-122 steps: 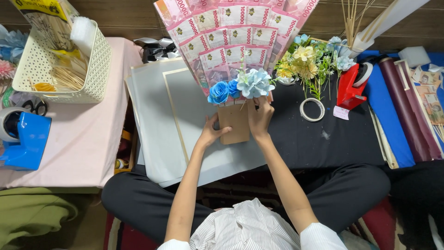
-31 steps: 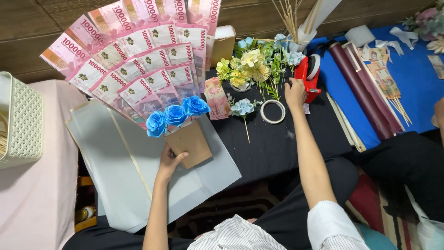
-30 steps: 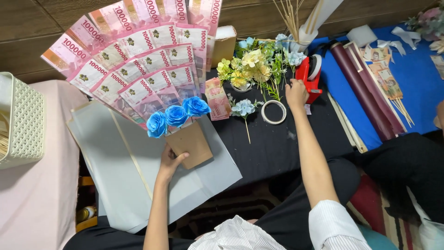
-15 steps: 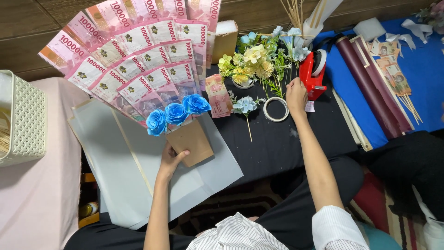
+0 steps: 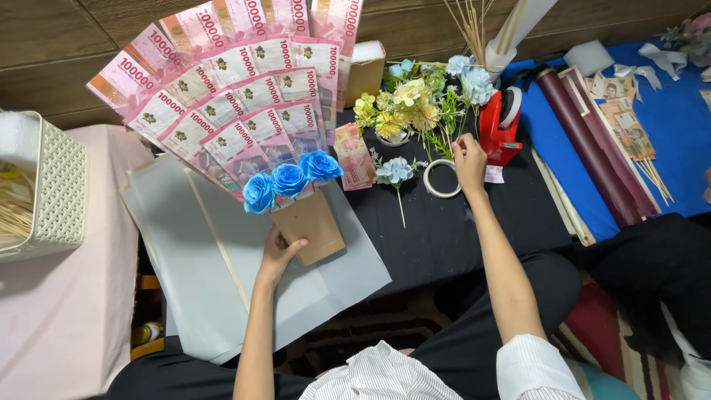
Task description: The person arranges blue and white artificial flowers into a small brown paper bag that contains fanned-out banknotes. They adjust the flowers and then handle a sheet of white wrapping paper.
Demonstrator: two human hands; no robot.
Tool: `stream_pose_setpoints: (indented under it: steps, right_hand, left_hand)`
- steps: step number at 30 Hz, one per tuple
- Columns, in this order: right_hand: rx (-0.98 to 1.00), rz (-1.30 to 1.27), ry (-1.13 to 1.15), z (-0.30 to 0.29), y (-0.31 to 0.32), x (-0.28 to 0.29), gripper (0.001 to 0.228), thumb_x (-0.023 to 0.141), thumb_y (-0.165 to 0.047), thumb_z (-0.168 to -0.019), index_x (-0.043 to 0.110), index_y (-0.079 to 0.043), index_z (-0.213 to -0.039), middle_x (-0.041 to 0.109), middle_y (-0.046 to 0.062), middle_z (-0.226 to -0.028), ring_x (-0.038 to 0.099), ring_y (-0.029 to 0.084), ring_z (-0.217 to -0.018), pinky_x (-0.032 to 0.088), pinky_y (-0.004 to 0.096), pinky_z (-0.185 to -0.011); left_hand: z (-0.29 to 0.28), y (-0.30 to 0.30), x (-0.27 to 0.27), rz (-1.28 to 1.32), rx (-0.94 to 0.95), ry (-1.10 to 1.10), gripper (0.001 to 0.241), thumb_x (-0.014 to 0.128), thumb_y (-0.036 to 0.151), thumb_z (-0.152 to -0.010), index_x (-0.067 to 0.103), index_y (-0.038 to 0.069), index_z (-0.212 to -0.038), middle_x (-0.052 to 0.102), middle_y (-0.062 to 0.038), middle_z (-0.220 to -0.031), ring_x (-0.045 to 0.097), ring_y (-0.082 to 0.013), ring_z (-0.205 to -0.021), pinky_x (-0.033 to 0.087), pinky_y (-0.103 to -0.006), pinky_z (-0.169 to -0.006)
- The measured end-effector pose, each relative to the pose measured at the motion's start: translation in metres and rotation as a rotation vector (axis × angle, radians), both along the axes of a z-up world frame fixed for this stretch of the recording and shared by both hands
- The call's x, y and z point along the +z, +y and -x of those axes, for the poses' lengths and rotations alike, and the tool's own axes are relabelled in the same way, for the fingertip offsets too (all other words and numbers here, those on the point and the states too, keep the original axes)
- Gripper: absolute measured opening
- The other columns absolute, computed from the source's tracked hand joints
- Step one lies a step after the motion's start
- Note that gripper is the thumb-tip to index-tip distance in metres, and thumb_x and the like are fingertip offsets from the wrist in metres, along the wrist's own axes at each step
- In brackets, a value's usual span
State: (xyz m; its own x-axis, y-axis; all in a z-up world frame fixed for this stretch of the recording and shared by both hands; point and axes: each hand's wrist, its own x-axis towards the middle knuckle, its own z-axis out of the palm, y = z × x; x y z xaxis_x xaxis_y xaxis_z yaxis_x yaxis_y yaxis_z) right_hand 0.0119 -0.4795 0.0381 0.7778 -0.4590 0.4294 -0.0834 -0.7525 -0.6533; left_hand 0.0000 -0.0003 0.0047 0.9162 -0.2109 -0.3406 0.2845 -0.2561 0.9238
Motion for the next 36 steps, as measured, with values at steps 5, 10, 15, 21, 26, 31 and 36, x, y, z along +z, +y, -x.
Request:
stream_pose_setpoints:
  steps: [5, 10, 15, 21, 26, 31, 36]
  right_hand:
    - [0.004, -0.142, 0.061, -0.012, -0.035, -0.037, 0.003, 0.069, -0.006, -0.097, 0.067, -0.008, -0.099, 0.071, 0.011, -0.081, 0.071, 0.021, -0.067, 0.056, 0.032, -0.064]
    - [-0.040, -0.169, 0.167, -0.011, -0.056, -0.047, 0.008, 0.070, -0.011, -0.094, 0.074, -0.016, -0.099, 0.073, 0.007, -0.078, 0.070, 0.016, -0.063, 0.054, 0.027, -0.060]
    - [-0.181, 0.109, 0.316, -0.005, -0.053, -0.043, 0.017, 0.073, -0.022, -0.095, 0.075, -0.018, -0.112, 0.069, 0.006, -0.094, 0.071, 0.029, -0.087, 0.058, 0.043, -0.074]
    - [-0.096, 0.113, 0.033, 0.021, 0.035, 0.028, 0.020, 0.068, -0.006, -0.097, 0.066, -0.007, -0.117, 0.055, 0.011, -0.115, 0.068, 0.034, -0.100, 0.058, 0.045, -0.082]
    - [0.128, -0.116, 0.394, 0.031, 0.077, -0.011, 0.011, 0.071, -0.022, -0.090, 0.074, -0.015, -0.098, 0.073, 0.007, -0.081, 0.072, 0.026, -0.074, 0.056, 0.038, -0.075]
    - [0.190, -0.316, 0.491, 0.018, 0.096, -0.045, 0.026, 0.075, -0.024, -0.085, 0.075, -0.010, -0.107, 0.076, 0.009, -0.080, 0.073, 0.019, -0.060, 0.057, 0.030, -0.061]
    - [0.176, -0.495, 0.424, 0.015, 0.101, -0.045, 0.023, 0.074, -0.020, -0.086, 0.076, -0.007, -0.104, 0.074, 0.012, -0.073, 0.071, 0.019, -0.057, 0.057, 0.027, -0.057]
  left_hand:
    - [0.001, -0.001, 0.003, 0.008, 0.000, -0.001, 0.106, 0.090, 0.047, -0.069, 0.039, 0.007, -0.153, 0.048, -0.027, -0.147, 0.039, -0.0444, -0.142, 0.025, -0.0551, -0.121]
    - [-0.003, 0.004, -0.015, -0.001, -0.001, -0.002, 0.106, 0.090, 0.049, -0.068, 0.041, 0.009, -0.153, 0.049, -0.026, -0.146, 0.040, -0.0435, -0.141, 0.026, -0.0549, -0.121]
    - [-0.006, 0.007, -0.026, 0.004, 0.006, -0.009, 0.106, 0.090, 0.049, -0.069, 0.039, 0.009, -0.154, 0.050, -0.025, -0.144, 0.042, -0.0426, -0.140, 0.028, -0.0543, -0.120]
    - [-0.003, 0.003, -0.016, 0.033, 0.011, -0.034, 0.103, 0.089, 0.047, -0.072, 0.039, 0.007, -0.153, 0.050, -0.027, -0.143, 0.043, -0.0440, -0.139, 0.029, -0.0551, -0.120]
    - [-0.002, 0.001, -0.008, 0.022, 0.002, -0.009, 0.109, 0.090, 0.051, -0.069, 0.036, 0.010, -0.156, 0.045, -0.024, -0.151, 0.038, -0.0422, -0.143, 0.028, -0.0540, -0.121]
    - [-0.001, -0.002, -0.005, 0.051, 0.018, -0.028, 0.110, 0.090, 0.051, -0.070, 0.035, 0.011, -0.156, 0.043, -0.024, -0.153, 0.035, -0.0430, -0.145, 0.027, -0.0551, -0.121]
    - [0.002, -0.005, 0.015, 0.100, -0.024, -0.053, 0.113, 0.089, 0.052, -0.071, 0.032, 0.008, -0.158, 0.033, -0.025, -0.159, 0.025, -0.0452, -0.148, 0.026, -0.0573, -0.120]
